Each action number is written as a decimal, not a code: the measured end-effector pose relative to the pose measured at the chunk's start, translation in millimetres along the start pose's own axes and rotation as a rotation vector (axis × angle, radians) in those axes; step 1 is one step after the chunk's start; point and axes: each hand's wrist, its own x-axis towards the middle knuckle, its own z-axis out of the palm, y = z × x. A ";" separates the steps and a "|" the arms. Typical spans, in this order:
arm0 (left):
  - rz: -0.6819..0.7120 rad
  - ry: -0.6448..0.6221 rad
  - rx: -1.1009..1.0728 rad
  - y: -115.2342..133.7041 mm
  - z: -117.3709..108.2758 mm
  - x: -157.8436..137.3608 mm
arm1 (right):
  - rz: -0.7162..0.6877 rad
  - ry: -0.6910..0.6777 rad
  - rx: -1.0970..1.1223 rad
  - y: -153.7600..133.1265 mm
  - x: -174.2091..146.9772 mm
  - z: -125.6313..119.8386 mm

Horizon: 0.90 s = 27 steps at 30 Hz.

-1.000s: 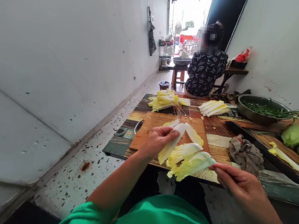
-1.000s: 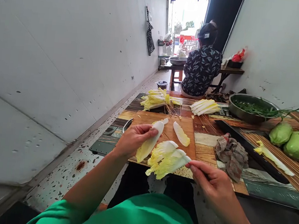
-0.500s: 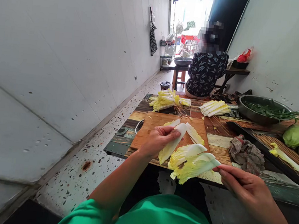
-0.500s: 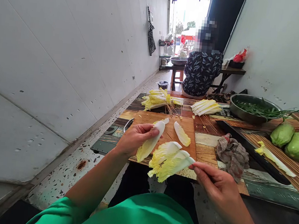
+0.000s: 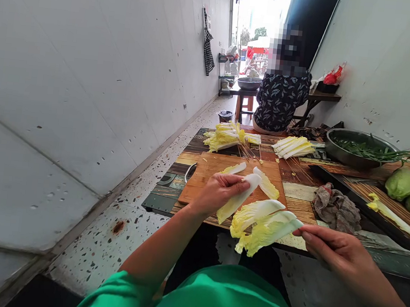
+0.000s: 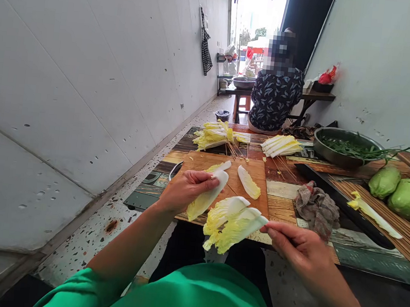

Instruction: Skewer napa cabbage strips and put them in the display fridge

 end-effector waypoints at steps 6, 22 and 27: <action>0.098 -0.060 0.076 -3.3 2.0 -3.9 | 0.032 -0.161 0.101 -5.1 10.6 -10.3; 0.126 -0.041 -0.098 -4.5 2.4 2.5 | 0.019 -0.087 0.048 -9.2 1.4 -14.4; 0.120 -0.050 -0.106 -6.2 4.1 2.8 | -0.016 -0.052 -0.013 -11.1 2.9 -13.7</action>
